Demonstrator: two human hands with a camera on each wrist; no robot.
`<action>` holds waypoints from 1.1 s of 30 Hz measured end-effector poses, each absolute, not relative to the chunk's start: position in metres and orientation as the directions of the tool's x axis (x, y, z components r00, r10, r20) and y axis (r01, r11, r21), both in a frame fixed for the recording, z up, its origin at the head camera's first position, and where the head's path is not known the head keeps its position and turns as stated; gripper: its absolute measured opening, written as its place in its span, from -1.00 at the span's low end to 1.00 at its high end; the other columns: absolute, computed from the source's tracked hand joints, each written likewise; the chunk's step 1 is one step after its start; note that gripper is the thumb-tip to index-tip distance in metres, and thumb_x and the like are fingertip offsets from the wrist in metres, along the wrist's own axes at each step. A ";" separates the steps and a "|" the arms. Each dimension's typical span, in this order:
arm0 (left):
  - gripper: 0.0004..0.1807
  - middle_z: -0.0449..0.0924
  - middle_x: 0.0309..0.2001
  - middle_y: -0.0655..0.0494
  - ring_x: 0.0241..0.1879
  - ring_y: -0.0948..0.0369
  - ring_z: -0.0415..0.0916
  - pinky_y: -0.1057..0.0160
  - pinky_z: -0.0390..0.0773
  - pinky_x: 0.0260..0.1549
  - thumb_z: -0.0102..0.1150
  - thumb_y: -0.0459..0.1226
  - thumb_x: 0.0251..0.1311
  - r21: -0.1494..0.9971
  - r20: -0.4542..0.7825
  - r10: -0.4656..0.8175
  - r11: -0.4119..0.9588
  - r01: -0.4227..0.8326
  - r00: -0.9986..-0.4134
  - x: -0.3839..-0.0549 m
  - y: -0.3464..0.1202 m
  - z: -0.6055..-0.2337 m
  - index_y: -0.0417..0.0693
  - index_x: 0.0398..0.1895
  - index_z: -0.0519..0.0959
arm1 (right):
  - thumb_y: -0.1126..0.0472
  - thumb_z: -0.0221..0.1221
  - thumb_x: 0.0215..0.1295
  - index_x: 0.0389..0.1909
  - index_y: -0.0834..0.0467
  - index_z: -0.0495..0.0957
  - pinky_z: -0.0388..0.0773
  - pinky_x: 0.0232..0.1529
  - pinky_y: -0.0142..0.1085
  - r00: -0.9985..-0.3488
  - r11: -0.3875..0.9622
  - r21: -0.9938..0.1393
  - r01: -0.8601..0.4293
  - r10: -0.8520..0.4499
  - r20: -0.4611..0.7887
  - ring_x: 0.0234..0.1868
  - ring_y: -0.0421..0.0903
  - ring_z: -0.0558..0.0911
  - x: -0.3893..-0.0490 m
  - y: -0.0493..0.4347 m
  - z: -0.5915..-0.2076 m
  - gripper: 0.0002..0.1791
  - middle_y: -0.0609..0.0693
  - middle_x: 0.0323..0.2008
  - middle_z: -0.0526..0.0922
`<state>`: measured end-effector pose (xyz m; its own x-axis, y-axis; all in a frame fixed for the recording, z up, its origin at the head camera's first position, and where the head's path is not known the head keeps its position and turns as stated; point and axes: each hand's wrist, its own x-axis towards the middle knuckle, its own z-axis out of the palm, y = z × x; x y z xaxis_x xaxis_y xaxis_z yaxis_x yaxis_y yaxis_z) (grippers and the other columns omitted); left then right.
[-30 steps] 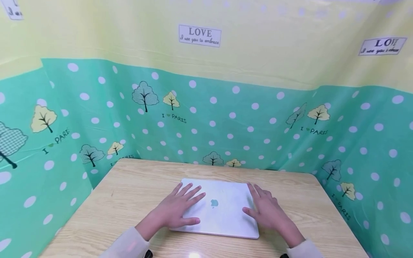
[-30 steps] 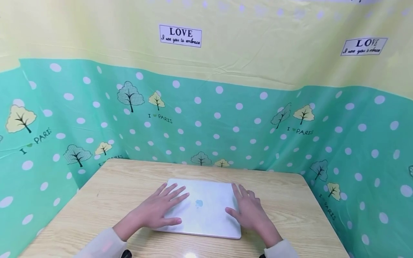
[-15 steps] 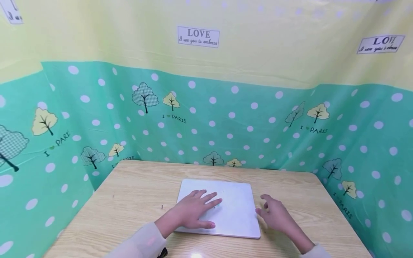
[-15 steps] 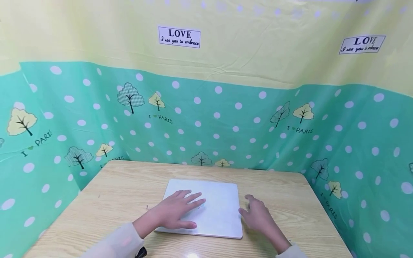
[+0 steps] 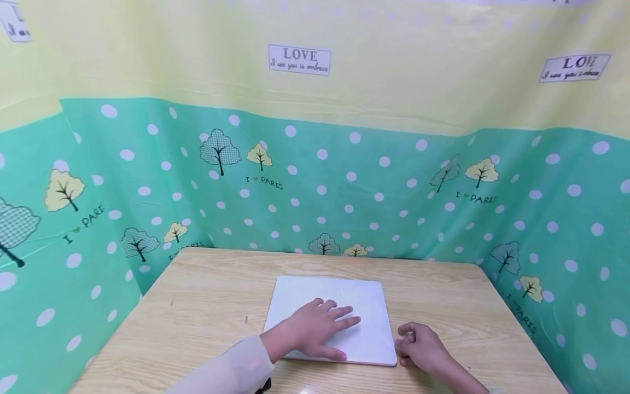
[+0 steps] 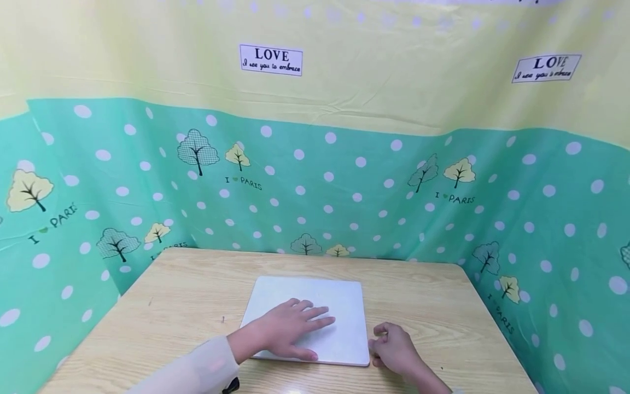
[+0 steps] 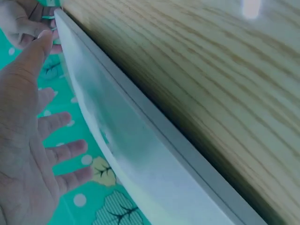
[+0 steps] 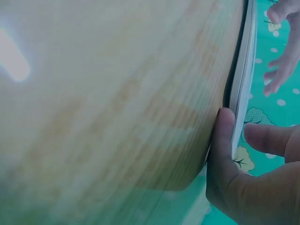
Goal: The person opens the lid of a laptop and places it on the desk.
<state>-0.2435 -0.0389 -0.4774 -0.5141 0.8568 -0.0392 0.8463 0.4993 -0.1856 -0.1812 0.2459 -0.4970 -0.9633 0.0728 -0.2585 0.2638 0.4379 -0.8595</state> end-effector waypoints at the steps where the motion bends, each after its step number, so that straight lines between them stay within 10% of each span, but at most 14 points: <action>1: -0.07 0.20 0.56 0.26 0.40 0.13 0.30 0.00 0.39 0.29 -0.25 0.52 0.26 -0.198 -0.041 0.861 0.490 0.849 -0.506 -0.244 -0.036 -0.478 0.41 0.63 0.07 | 0.45 0.26 0.31 0.17 0.52 0.42 0.71 -0.35 -0.21 -0.963 0.428 -0.864 0.267 0.076 -0.260 -0.37 -0.04 0.62 -0.181 0.246 -0.498 -0.55 0.11 -0.38 0.49; 16: -0.05 0.26 0.49 0.35 0.23 0.25 0.39 0.17 0.52 0.04 -0.11 0.52 0.20 -0.278 -0.080 0.892 0.408 0.870 -0.445 -0.243 -0.004 -0.484 0.44 0.62 0.09 | 0.50 0.21 0.31 0.08 0.63 0.41 0.71 -0.11 -0.12 -0.951 0.245 -0.935 0.258 -0.109 -0.291 -0.21 -0.02 0.72 -0.169 0.254 -0.500 -0.61 0.22 -0.20 0.64; 33: -0.17 0.38 0.36 0.33 0.16 0.27 0.42 0.21 0.57 -0.13 0.08 0.44 0.19 -0.293 -0.111 0.893 0.390 0.873 -0.437 -0.242 0.005 -0.481 0.43 0.49 0.31 | 0.63 0.40 -0.14 0.09 0.59 0.49 0.67 -0.24 -0.30 -0.986 0.373 -0.918 0.136 -0.037 -0.161 -0.21 -0.02 0.67 -0.158 0.247 -0.509 -0.36 0.11 -0.22 0.67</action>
